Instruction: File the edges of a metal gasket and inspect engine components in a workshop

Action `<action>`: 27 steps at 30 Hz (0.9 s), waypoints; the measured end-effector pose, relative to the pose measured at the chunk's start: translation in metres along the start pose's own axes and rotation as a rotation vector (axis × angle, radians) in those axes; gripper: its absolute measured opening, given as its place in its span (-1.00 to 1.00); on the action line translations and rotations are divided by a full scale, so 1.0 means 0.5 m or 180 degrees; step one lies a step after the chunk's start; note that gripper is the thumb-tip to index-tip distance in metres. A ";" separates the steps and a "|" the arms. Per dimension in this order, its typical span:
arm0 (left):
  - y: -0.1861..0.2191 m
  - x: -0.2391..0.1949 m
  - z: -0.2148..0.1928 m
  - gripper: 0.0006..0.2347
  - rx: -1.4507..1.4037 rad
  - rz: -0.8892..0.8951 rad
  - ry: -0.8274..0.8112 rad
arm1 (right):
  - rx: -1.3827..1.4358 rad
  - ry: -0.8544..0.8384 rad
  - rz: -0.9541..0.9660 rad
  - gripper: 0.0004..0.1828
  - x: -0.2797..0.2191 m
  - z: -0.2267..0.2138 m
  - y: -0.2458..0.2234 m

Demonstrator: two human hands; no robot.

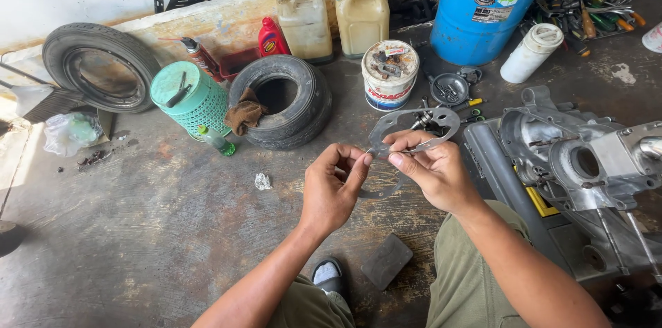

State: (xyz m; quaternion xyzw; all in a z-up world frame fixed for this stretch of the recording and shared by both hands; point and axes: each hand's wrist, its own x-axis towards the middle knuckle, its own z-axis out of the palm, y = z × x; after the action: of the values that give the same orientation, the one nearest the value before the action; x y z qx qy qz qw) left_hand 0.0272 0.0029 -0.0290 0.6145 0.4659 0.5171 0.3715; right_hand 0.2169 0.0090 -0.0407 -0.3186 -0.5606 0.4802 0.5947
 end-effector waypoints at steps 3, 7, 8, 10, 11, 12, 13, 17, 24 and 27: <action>0.004 -0.003 0.004 -0.89 0.0007 0.0015 0.0037 | -0.0100 -0.0066 0.0010 -0.89 0.003 -0.004 0.011; 0.012 -0.004 0.002 -0.90 0.0082 0.0035 0.0071 | -0.0091 0.0033 -0.0060 -0.89 0.004 0.007 0.007; 0.011 -0.003 0.001 -0.90 0.0048 -0.0001 0.0045 | -0.0132 0.0081 -0.0103 -0.90 0.005 0.012 0.002; 0.009 -0.004 0.000 -0.90 0.0005 -0.0043 0.0011 | -0.0182 0.0136 -0.0140 -0.91 0.005 0.016 -0.005; 0.007 -0.004 0.000 -0.90 -0.0005 -0.0066 0.0016 | -0.0220 0.0182 -0.0166 -0.91 0.008 0.015 -0.006; 0.005 -0.003 -0.001 -0.90 -0.0015 -0.0088 0.0021 | -0.0258 0.0228 -0.0193 -0.91 0.011 0.014 -0.007; 0.004 -0.003 -0.002 -0.90 -0.0012 -0.0094 0.0015 | -0.0254 0.0235 -0.0187 -0.91 0.011 0.011 -0.004; -0.001 -0.001 -0.008 -0.90 -0.0016 -0.0051 0.0020 | -0.0337 0.0249 -0.0246 -0.90 0.014 0.009 0.000; 0.000 -0.003 -0.010 -0.91 -0.0027 -0.0087 -0.0042 | -0.0318 0.0508 -0.0264 -0.91 0.014 0.009 -0.011; 0.003 0.001 -0.018 -0.93 0.0024 -0.0068 -0.0109 | -0.0251 0.0637 -0.0256 -0.90 0.016 -0.003 -0.003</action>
State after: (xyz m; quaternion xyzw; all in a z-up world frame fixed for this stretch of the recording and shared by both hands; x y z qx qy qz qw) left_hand 0.0185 0.0029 -0.0257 0.6197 0.4679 0.5007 0.3825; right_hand 0.2180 0.0162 -0.0367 -0.3654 -0.5292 0.3993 0.6534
